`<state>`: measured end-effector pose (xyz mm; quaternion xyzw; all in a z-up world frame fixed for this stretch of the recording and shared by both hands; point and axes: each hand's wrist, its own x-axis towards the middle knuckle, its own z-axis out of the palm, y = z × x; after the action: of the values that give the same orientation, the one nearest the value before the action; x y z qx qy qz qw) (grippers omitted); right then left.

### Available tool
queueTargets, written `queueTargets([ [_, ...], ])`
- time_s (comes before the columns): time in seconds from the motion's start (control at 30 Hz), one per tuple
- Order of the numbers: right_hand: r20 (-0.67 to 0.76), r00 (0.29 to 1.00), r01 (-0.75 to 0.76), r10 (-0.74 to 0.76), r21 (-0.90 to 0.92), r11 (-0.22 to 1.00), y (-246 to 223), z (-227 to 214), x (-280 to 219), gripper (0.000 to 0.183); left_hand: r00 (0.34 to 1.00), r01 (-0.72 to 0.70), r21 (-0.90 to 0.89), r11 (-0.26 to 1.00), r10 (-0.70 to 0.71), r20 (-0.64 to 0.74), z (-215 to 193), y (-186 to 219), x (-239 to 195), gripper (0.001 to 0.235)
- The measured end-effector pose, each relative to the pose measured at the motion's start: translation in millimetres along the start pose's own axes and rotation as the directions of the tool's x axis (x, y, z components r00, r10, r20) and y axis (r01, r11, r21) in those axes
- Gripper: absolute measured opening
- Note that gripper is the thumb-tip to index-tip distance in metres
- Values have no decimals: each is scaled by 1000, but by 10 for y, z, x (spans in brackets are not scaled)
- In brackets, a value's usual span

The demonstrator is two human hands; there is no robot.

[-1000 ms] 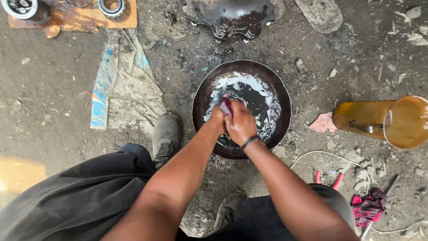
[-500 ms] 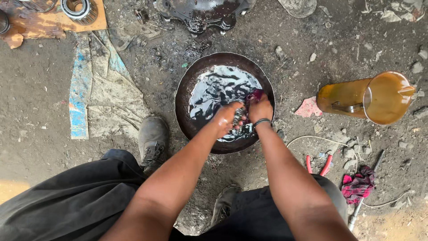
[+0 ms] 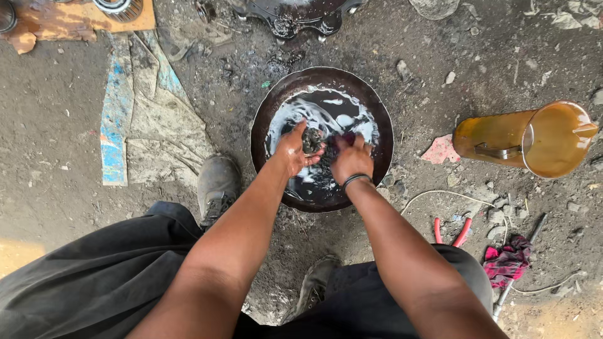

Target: The person cleans several small mechanical parts by hand in a metal pan filled with a dark liquid. They scrub each part individually, rinse it in the liquid, and place the cleaned parts on a nearby cardboard sheet.

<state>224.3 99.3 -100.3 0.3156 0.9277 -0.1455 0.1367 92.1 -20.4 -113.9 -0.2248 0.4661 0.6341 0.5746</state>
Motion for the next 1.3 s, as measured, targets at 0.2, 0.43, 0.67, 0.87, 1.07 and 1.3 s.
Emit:
queueTargets([
  [0.2, 147, 973, 141, -175, 219, 966, -38, 133, -50, 39, 981, -109, -170, 979, 79, -177, 6, 25, 54, 50],
  [0.43, -34, 994, 103, -107, 649, 753, -402, -378, 2, 25, 959, -200, -163, 966, 159, -236, -209, -286, 455, 50],
  [0.67, -298, 955, 101, -13, 282, 954, -131, -81, 21, 31, 995, -35, -41, 999, 32, -90, 210, -725, 499, 34],
  [0.87, -12, 935, -327, 353, 346, 879, 306, -4, 316, 41, 1000, 10, 197, 980, -8, -11, 553, -554, -2, 39],
  [1.07, -26, 946, -301, 323, 297, 906, 202, -337, 84, 41, 998, 55, 114, 992, -52, -22, 267, -230, -11, 41],
  [1.3, 405, 912, 104, -71, -59, 993, -57, -105, -112, 65, 999, -36, -92, 995, 37, 4, 40, -10, -25, 39],
])
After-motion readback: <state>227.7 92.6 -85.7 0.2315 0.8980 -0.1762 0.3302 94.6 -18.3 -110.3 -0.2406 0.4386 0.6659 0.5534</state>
